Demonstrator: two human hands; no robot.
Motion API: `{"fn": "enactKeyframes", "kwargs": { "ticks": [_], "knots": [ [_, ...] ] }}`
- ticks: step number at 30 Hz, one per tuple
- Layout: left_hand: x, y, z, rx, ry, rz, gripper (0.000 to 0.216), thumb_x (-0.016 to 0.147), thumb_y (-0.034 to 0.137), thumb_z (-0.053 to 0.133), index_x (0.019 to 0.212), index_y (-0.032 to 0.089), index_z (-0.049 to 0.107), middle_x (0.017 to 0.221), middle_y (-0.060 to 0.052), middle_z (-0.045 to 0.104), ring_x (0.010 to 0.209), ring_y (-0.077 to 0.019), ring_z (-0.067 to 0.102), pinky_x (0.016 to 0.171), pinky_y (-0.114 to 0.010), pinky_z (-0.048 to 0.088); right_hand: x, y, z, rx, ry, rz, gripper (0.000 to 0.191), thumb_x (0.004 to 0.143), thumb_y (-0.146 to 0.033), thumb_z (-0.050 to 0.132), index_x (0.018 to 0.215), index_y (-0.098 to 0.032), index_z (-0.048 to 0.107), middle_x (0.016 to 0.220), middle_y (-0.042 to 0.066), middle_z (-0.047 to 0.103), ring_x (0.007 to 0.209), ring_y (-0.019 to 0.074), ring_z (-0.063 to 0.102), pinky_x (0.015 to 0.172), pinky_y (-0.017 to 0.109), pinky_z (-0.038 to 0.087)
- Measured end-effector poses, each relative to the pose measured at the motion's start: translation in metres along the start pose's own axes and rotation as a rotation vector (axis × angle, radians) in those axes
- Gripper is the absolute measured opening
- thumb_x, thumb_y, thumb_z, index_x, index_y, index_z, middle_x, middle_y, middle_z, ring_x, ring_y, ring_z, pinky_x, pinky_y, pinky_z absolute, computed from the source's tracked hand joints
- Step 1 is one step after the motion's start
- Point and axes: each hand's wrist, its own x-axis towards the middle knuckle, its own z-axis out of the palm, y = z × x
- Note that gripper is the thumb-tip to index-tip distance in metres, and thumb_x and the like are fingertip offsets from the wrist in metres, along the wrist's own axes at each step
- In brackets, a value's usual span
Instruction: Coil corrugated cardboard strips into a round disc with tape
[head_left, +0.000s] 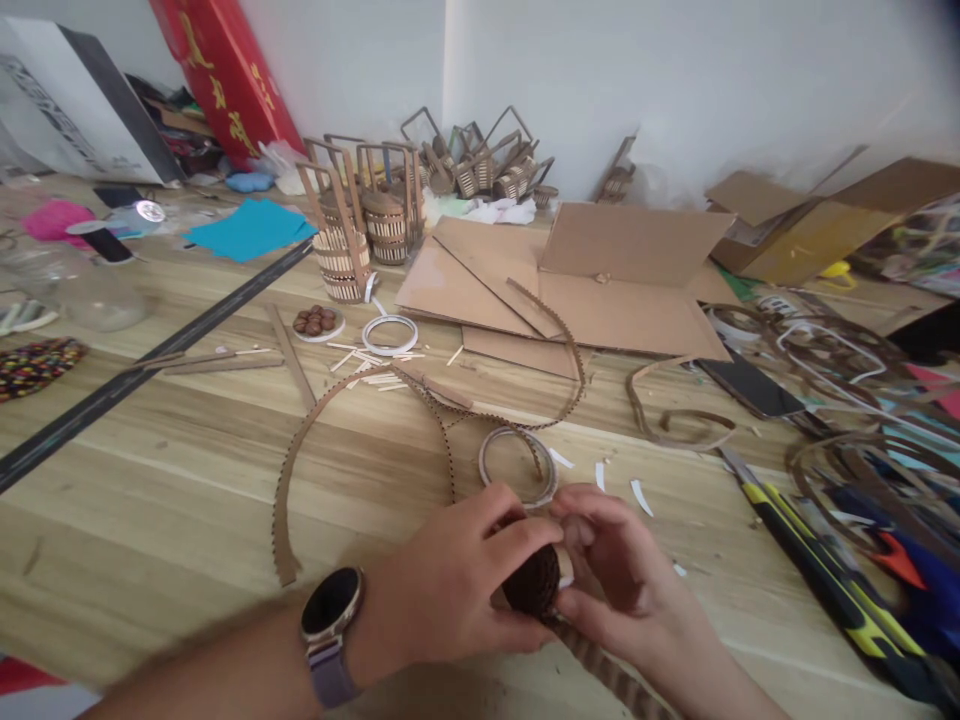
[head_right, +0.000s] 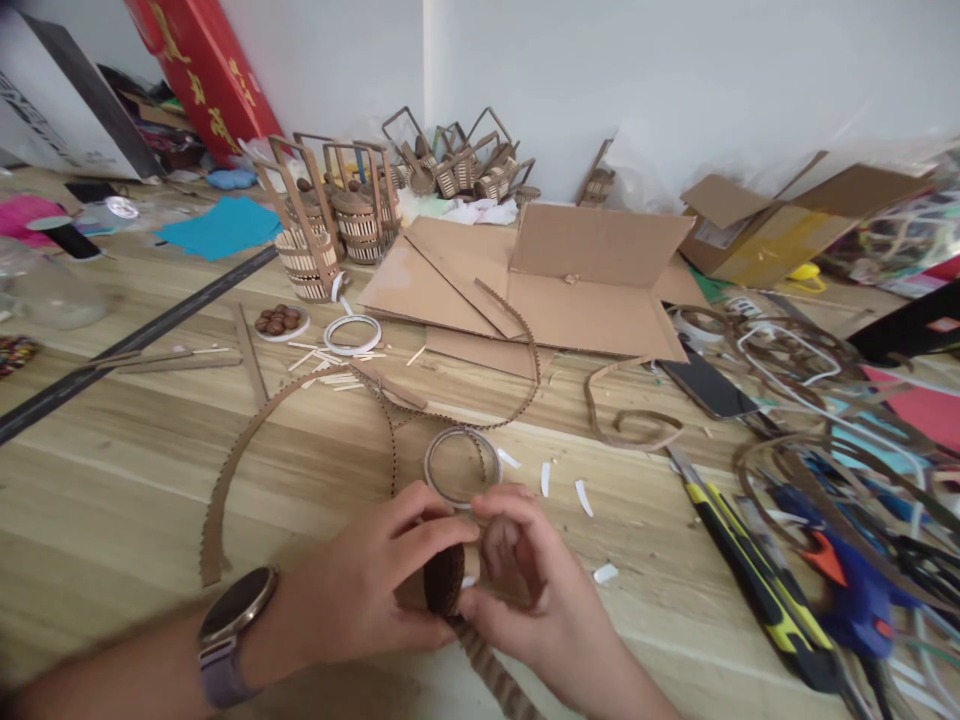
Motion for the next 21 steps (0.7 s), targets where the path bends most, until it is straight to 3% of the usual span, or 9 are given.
{"fn": "enactKeyframes", "kwargs": {
  "ticks": [2,5,10,17,21],
  "knots": [
    [-0.0006,-0.0004,0.0007,0.051,-0.026,0.016,0.061,0.078,0.033,0.078,0.131,0.021,0.05,0.113,-0.009,0.056,0.096,-0.0257,0.06,0.086,-0.039,0.053,-0.0008,-0.0006,0.0016,0.088,-0.025,0.061,0.039,0.082,-0.031,0.074,0.117,-0.039,0.059,0.093,0.001,0.058,0.082,0.0151,0.059,0.068,0.022,0.052],
    [-0.0012,-0.0008,0.0011,0.113,-0.053,0.03,0.061,0.08,0.033,0.076,0.133,0.022,0.048,0.113,-0.009,0.057,0.094,-0.0256,0.061,0.084,-0.039,0.054,-0.0017,-0.0014,0.0035,0.195,-0.09,0.132,0.026,0.086,-0.034,0.071,0.11,-0.038,0.061,0.098,0.001,0.062,0.089,0.0154,0.061,0.074,0.024,0.051],
    [-0.0034,-0.0022,0.0036,0.185,-0.002,0.149,0.061,0.082,0.032,0.072,0.135,0.021,0.044,0.111,-0.01,0.058,0.094,-0.0264,0.061,0.08,-0.038,0.054,-0.0054,0.0004,0.0024,0.31,-0.187,0.223,0.024,0.086,-0.037,0.07,0.107,-0.035,0.057,0.092,0.001,0.062,0.081,0.0159,0.061,0.068,0.026,0.051],
    [-0.0044,-0.0017,0.0085,0.214,0.03,0.182,0.055,0.083,0.029,0.071,0.131,0.021,0.046,0.111,-0.01,0.059,0.094,-0.0253,0.061,0.081,-0.037,0.054,-0.006,0.0019,0.0009,0.189,-0.095,0.203,0.013,0.089,-0.038,0.065,0.099,-0.032,0.059,0.085,-0.002,0.061,0.076,0.0129,0.06,0.067,0.022,0.051],
    [-0.002,0.0001,0.0061,0.081,0.054,0.073,0.056,0.08,0.031,0.077,0.128,0.02,0.05,0.112,-0.009,0.057,0.094,-0.0244,0.062,0.082,-0.036,0.054,-0.0025,-0.0003,0.006,0.019,0.005,0.062,0.042,0.077,-0.045,0.076,0.114,-0.033,0.058,0.092,0.002,0.069,0.082,0.0182,0.068,0.072,0.026,0.055]
  ]
}}
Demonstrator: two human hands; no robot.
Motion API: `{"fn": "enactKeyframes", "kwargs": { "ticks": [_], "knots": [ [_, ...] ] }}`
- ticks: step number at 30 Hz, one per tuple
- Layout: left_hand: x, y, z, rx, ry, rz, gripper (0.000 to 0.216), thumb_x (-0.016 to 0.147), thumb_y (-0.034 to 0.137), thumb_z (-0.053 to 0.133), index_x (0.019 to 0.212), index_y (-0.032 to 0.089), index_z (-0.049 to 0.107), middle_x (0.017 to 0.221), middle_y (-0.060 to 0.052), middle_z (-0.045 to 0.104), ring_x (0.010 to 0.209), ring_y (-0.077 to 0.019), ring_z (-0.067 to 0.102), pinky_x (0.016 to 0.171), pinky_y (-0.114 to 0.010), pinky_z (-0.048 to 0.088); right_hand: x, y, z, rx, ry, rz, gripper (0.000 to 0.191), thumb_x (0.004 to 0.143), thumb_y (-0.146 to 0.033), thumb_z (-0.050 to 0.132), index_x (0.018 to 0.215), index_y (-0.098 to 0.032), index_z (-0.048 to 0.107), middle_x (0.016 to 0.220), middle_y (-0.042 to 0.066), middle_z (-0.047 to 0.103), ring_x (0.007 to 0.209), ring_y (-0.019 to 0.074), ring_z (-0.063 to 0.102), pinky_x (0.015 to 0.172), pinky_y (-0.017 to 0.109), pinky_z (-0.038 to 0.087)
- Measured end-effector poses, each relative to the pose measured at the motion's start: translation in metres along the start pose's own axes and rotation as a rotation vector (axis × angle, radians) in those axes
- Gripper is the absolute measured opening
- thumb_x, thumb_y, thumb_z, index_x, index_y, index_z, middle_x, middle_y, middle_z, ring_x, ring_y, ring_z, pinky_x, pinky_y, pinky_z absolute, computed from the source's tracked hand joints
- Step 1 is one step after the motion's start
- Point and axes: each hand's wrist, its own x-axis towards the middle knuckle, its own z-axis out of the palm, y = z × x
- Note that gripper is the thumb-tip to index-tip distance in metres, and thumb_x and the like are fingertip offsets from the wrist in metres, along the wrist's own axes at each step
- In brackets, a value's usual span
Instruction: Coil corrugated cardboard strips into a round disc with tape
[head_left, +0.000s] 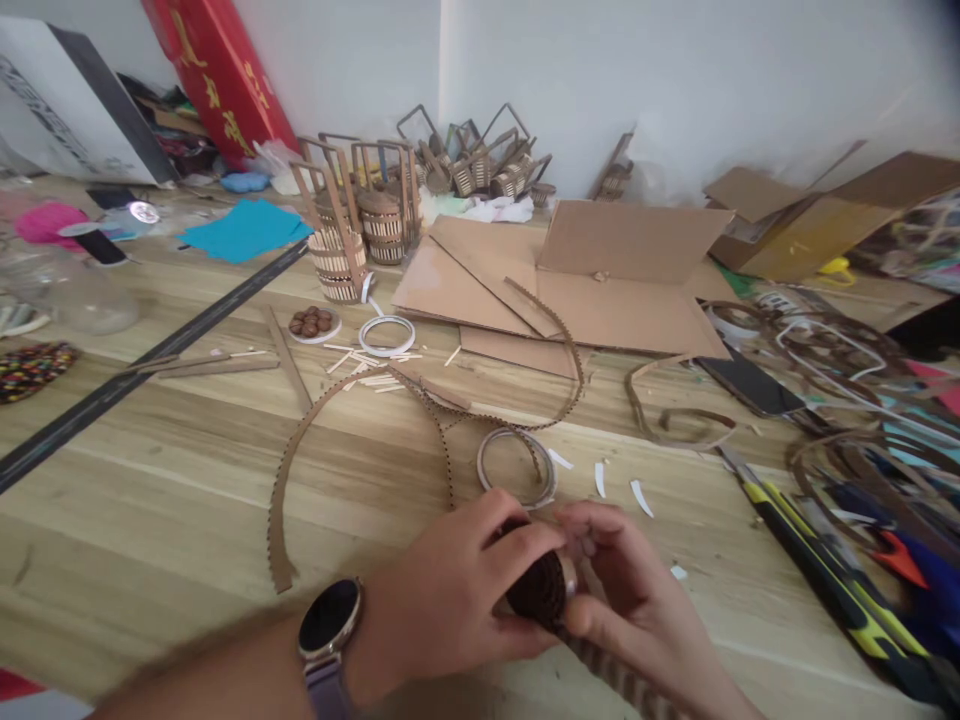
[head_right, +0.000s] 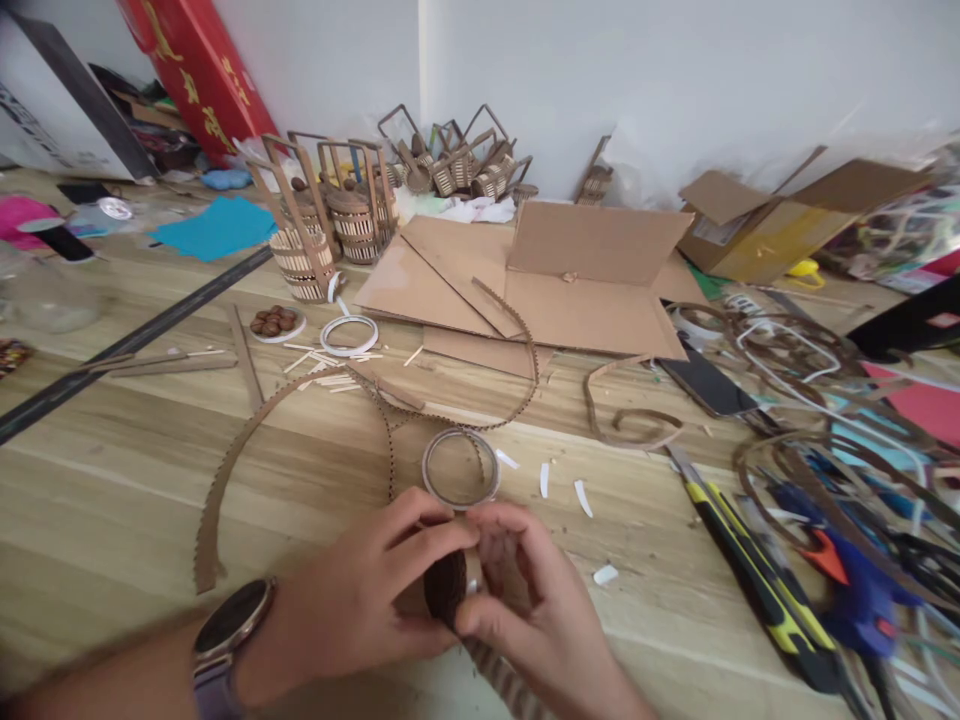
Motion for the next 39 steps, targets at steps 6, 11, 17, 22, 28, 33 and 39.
{"fn": "enactKeyframes", "kwargs": {
  "ticks": [6,11,17,22,28,33,39],
  "knots": [
    [0.0,0.0,-0.001,-0.111,0.011,-0.055,0.063,0.08,0.041,0.076,0.134,0.023,0.049,0.113,-0.009,0.056,0.095,-0.0242,0.061,0.087,-0.038,0.053,0.002,-0.003,0.009,-0.182,0.035,-0.034,0.067,0.066,-0.055,0.08,0.123,-0.035,0.051,0.098,0.002,0.071,0.085,0.0207,0.07,0.071,0.027,0.058],
    [0.001,0.001,0.002,-0.151,0.057,-0.142,0.059,0.077,0.04,0.079,0.127,0.024,0.053,0.109,-0.006,0.056,0.096,-0.023,0.061,0.085,-0.035,0.052,0.002,-0.006,0.005,-0.396,0.115,-0.18,0.054,0.074,-0.06,0.071,0.116,-0.033,0.053,0.08,-0.003,0.064,0.068,0.0147,0.065,0.062,0.021,0.056],
    [0.003,0.002,0.003,-0.096,0.127,-0.213,0.054,0.076,0.022,0.076,0.124,0.023,0.053,0.11,-0.005,0.055,0.097,-0.0227,0.061,0.084,-0.035,0.052,0.003,-0.018,-0.001,-0.723,0.096,-0.399,0.009,0.092,-0.034,0.063,0.093,-0.025,0.061,0.074,-0.002,0.065,0.062,0.0106,0.064,0.059,0.017,0.053],
    [0.004,0.002,0.001,-0.073,0.119,-0.223,0.055,0.073,0.016,0.076,0.122,0.021,0.054,0.108,-0.005,0.055,0.094,-0.0229,0.061,0.082,-0.035,0.052,0.004,-0.02,-0.003,-0.847,0.091,-0.524,0.014,0.091,-0.024,0.064,0.105,-0.022,0.065,0.083,0.003,0.074,0.072,0.0152,0.07,0.064,0.024,0.057],
    [0.002,0.002,0.001,-0.029,0.113,-0.193,0.056,0.074,0.014,0.074,0.125,0.02,0.052,0.109,-0.006,0.055,0.094,-0.0231,0.061,0.082,-0.035,0.052,0.002,-0.016,-0.002,-0.875,0.109,-0.545,0.02,0.091,-0.021,0.062,0.111,-0.021,0.065,0.085,0.004,0.075,0.075,0.0169,0.07,0.069,0.029,0.057],
    [0.003,0.002,0.0,-0.031,0.122,-0.194,0.054,0.073,0.013,0.074,0.123,0.02,0.053,0.108,-0.006,0.055,0.094,-0.0225,0.061,0.081,-0.033,0.052,0.004,-0.014,-0.004,-0.908,0.108,-0.594,0.024,0.093,-0.022,0.061,0.115,-0.018,0.066,0.09,0.006,0.074,0.079,0.0162,0.069,0.07,0.026,0.056],
    [0.004,0.004,0.0,-0.006,0.149,-0.25,0.054,0.071,0.015,0.074,0.122,0.022,0.054,0.104,-0.004,0.054,0.09,-0.0225,0.061,0.076,-0.033,0.052,0.007,-0.022,-0.009,-0.671,0.124,-0.441,0.011,0.091,-0.027,0.063,0.086,-0.022,0.07,0.071,0.001,0.072,0.065,0.0123,0.068,0.061,0.019,0.053]
  ]
}}
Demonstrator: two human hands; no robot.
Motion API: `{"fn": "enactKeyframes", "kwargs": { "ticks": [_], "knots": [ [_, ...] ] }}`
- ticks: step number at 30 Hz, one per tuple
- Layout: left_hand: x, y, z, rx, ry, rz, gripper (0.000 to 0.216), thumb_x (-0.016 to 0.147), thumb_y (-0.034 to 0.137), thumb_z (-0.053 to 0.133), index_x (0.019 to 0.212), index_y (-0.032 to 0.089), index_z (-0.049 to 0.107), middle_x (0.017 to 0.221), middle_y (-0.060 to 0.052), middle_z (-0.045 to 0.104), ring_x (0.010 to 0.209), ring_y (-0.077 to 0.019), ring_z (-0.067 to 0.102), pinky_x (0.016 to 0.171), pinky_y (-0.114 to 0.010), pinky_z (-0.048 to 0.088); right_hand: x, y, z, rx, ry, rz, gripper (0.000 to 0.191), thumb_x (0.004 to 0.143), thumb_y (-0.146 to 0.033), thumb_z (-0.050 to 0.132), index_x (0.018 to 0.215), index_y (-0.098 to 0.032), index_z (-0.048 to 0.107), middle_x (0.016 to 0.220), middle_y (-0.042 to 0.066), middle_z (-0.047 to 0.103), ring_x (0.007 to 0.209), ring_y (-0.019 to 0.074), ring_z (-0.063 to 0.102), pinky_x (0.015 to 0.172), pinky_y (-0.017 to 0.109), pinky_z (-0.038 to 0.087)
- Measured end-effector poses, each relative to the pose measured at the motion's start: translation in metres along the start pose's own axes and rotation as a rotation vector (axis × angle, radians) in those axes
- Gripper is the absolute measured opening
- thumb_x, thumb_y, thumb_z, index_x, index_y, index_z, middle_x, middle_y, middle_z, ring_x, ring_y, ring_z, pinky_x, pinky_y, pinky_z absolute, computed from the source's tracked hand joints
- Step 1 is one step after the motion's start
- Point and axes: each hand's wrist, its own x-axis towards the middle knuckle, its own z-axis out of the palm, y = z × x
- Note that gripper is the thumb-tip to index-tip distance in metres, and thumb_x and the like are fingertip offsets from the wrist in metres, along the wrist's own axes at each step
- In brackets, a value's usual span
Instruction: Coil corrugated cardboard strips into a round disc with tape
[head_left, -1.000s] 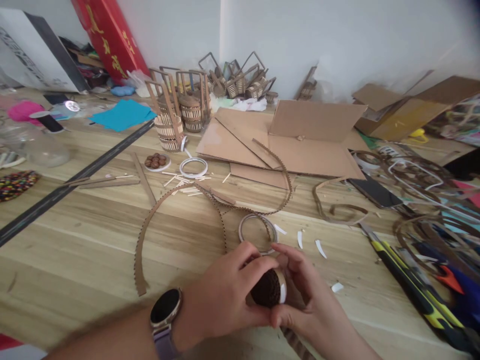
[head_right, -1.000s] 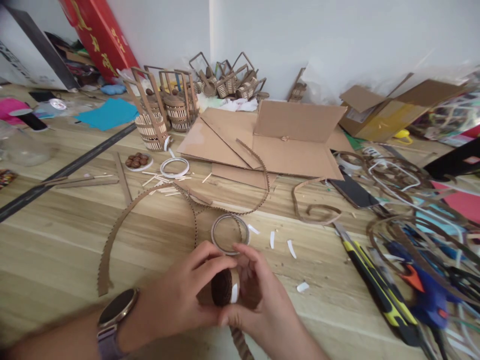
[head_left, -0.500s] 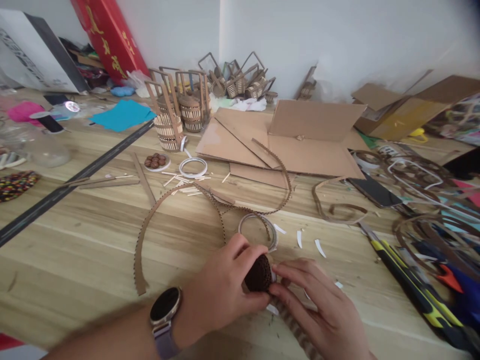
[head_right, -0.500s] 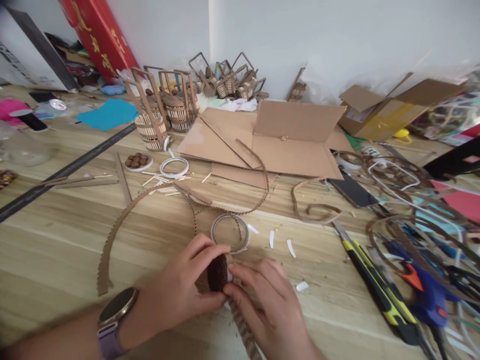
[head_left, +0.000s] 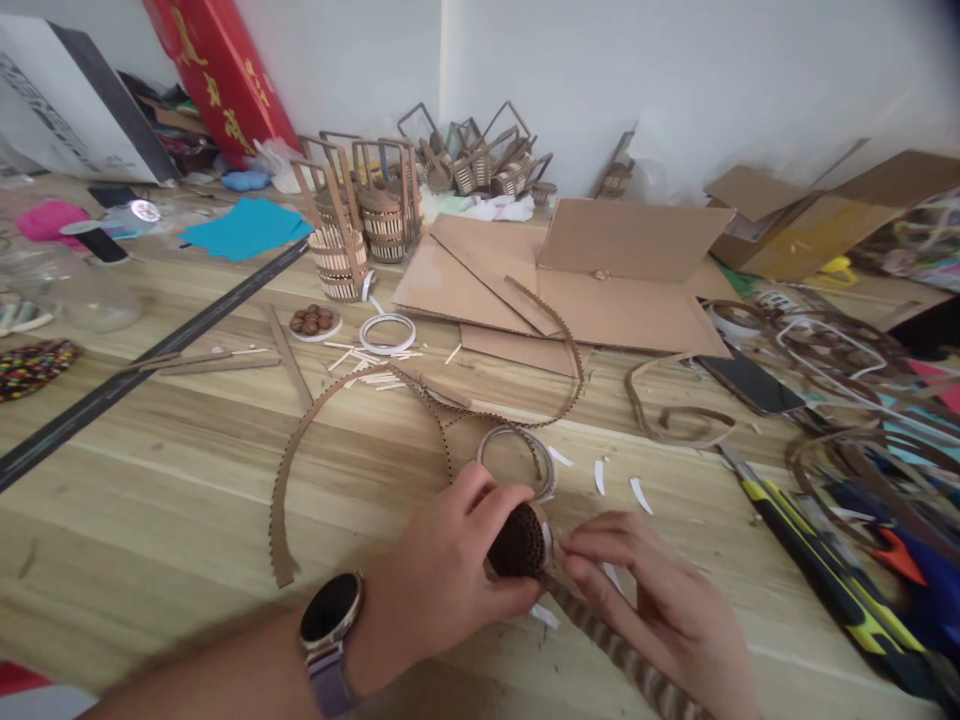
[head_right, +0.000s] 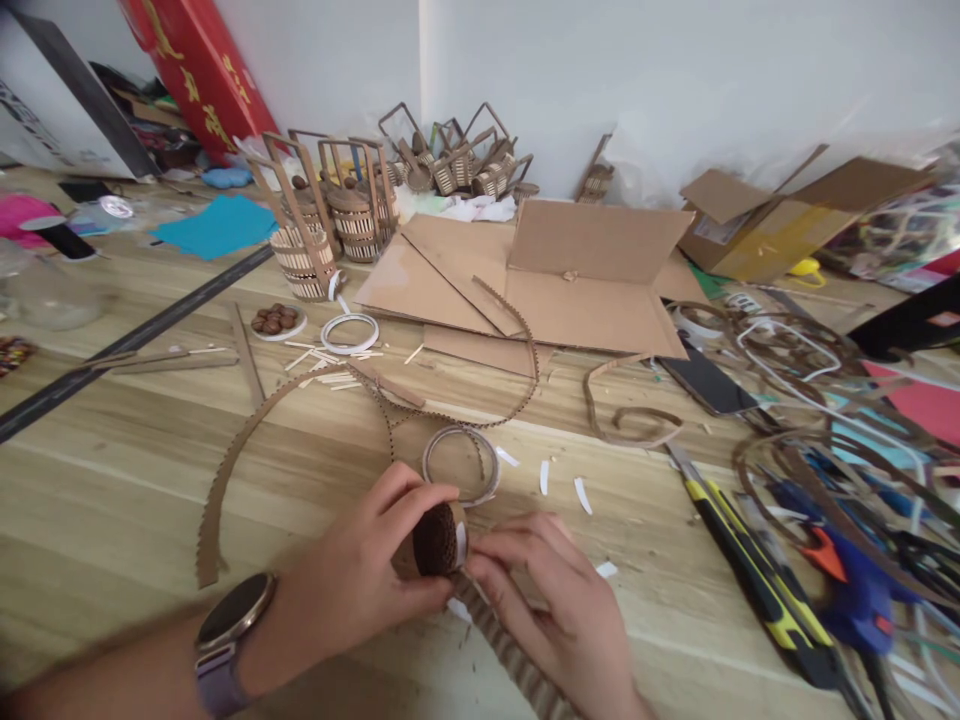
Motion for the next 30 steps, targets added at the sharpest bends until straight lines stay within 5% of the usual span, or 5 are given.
{"fn": "enactKeyframes", "kwargs": {
  "ticks": [4,7,13,21,30],
  "knots": [
    [0.001,0.001,0.0,0.018,-0.021,-0.019,0.052,0.071,0.016,0.073,0.119,0.023,0.054,0.105,-0.004,0.055,0.091,-0.0224,0.062,0.077,-0.033,0.052,0.002,0.0,0.0,0.293,-0.224,0.384,0.05,0.094,-0.052,0.05,0.06,-0.018,0.062,0.052,0.0,0.062,0.047,0.0117,0.058,0.044,0.019,0.046],
    [0.001,0.002,0.0,0.03,-0.025,-0.034,0.051,0.072,0.017,0.073,0.119,0.023,0.054,0.106,-0.004,0.055,0.093,-0.0225,0.061,0.08,-0.033,0.052,0.0,0.001,0.002,0.299,-0.333,0.495,0.053,0.094,-0.052,0.048,0.056,-0.018,0.06,0.049,0.0,0.059,0.045,0.0119,0.054,0.043,0.02,0.044],
    [0.0,0.0,0.001,0.015,-0.005,-0.052,0.051,0.074,0.018,0.074,0.12,0.022,0.054,0.105,-0.004,0.055,0.092,-0.0233,0.061,0.078,-0.034,0.051,-0.005,-0.001,0.004,-0.029,-0.22,0.349,0.015,0.087,-0.027,0.062,0.073,-0.022,0.067,0.063,-0.001,0.066,0.057,0.0142,0.063,0.054,0.021,0.052],
    [0.001,-0.001,-0.001,-0.016,-0.012,-0.037,0.051,0.072,0.016,0.071,0.12,0.023,0.054,0.106,-0.004,0.054,0.093,-0.023,0.061,0.08,-0.034,0.05,-0.003,0.007,0.01,0.156,-0.261,0.38,0.017,0.089,-0.028,0.058,0.075,-0.021,0.065,0.065,-0.001,0.069,0.057,0.0138,0.066,0.051,0.019,0.053],
    [0.001,0.001,0.001,0.006,-0.035,-0.077,0.051,0.073,0.017,0.071,0.12,0.024,0.054,0.107,-0.004,0.054,0.093,-0.0231,0.061,0.079,-0.034,0.051,-0.007,0.0,0.001,-0.103,-0.187,0.228,0.011,0.089,-0.021,0.058,0.079,-0.023,0.064,0.069,0.0,0.067,0.063,0.0153,0.065,0.058,0.023,0.053]
  ]
}}
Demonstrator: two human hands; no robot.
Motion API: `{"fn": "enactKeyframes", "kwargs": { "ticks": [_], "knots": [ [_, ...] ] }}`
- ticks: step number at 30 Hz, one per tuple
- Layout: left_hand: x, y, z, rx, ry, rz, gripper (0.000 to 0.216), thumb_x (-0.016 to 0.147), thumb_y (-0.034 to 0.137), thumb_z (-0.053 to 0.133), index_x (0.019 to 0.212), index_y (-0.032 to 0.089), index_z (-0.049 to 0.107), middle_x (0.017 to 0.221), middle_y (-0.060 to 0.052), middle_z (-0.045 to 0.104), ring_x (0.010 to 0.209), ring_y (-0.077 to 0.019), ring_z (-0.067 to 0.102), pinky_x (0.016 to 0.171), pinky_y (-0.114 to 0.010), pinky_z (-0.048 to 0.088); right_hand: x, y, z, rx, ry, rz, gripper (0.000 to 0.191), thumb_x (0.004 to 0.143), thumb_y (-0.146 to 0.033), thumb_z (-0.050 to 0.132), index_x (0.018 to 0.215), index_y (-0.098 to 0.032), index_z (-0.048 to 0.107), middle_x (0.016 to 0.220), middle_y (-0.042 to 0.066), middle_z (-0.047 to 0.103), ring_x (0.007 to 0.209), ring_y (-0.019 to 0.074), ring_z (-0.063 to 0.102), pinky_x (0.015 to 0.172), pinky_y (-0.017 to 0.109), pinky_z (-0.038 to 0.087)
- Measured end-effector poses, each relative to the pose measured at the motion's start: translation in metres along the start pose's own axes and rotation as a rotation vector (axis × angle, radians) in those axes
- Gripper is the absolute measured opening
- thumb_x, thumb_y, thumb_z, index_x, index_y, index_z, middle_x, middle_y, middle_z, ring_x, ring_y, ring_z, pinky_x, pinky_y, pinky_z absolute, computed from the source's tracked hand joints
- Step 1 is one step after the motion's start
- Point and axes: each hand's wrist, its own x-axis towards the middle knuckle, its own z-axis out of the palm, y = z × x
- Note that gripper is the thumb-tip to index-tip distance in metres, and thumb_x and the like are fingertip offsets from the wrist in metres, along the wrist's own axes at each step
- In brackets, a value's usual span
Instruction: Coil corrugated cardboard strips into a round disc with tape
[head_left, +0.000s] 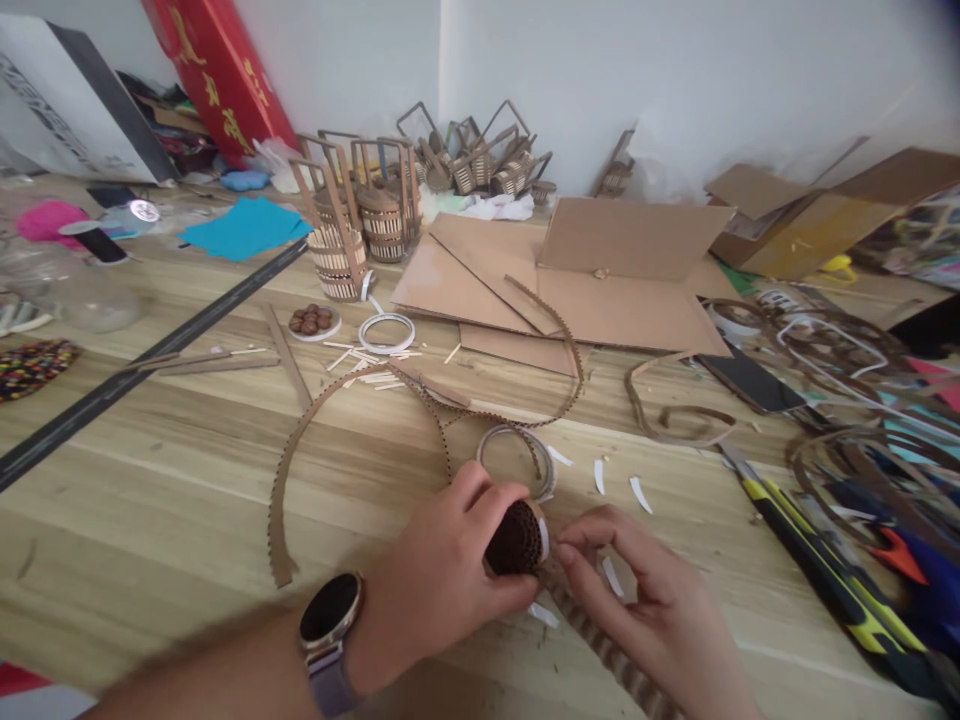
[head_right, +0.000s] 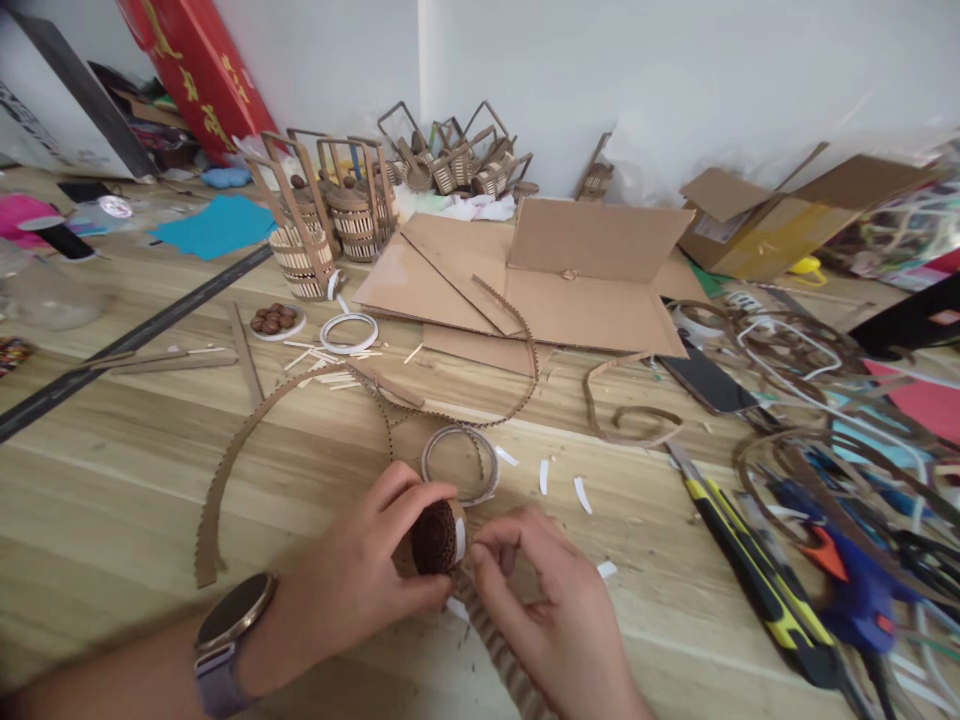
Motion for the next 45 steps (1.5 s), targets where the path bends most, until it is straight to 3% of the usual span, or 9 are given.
{"fn": "enactKeyframes", "kwargs": {
  "ticks": [9,23,31,45],
  "knots": [
    [-0.001,0.001,0.002,0.02,0.013,-0.033,0.048,0.073,0.017,0.071,0.118,0.023,0.054,0.105,-0.004,0.054,0.093,-0.0241,0.061,0.079,-0.036,0.052,-0.002,-0.009,0.01,-0.108,0.132,-0.121,0.012,0.089,-0.022,0.059,0.078,-0.023,0.064,0.067,0.0,0.067,0.061,0.0163,0.063,0.057,0.027,0.051],
    [0.0,0.001,0.003,0.043,0.003,-0.042,0.045,0.075,0.018,0.071,0.116,0.023,0.055,0.103,-0.003,0.053,0.09,-0.0239,0.061,0.078,-0.036,0.052,-0.001,-0.01,0.011,-0.128,0.133,-0.127,0.017,0.092,-0.026,0.058,0.077,-0.023,0.066,0.065,0.0,0.067,0.06,0.0164,0.063,0.057,0.028,0.051],
    [-0.001,0.002,0.002,0.053,-0.004,-0.044,0.043,0.076,0.018,0.071,0.116,0.023,0.054,0.105,-0.004,0.053,0.092,-0.0241,0.061,0.078,-0.035,0.051,-0.004,-0.003,0.01,-0.188,0.099,-0.18,0.006,0.09,-0.022,0.06,0.087,-0.023,0.066,0.072,0.001,0.069,0.064,0.0171,0.063,0.062,0.029,0.049],
    [-0.002,-0.001,0.005,0.079,-0.017,-0.011,0.043,0.08,0.02,0.068,0.12,0.024,0.051,0.107,-0.004,0.052,0.093,-0.024,0.06,0.079,-0.035,0.05,-0.003,-0.005,0.011,-0.216,0.076,-0.237,0.009,0.089,-0.014,0.059,0.085,-0.022,0.061,0.07,-0.004,0.067,0.06,0.0134,0.061,0.069,0.03,0.041]
  ]
}}
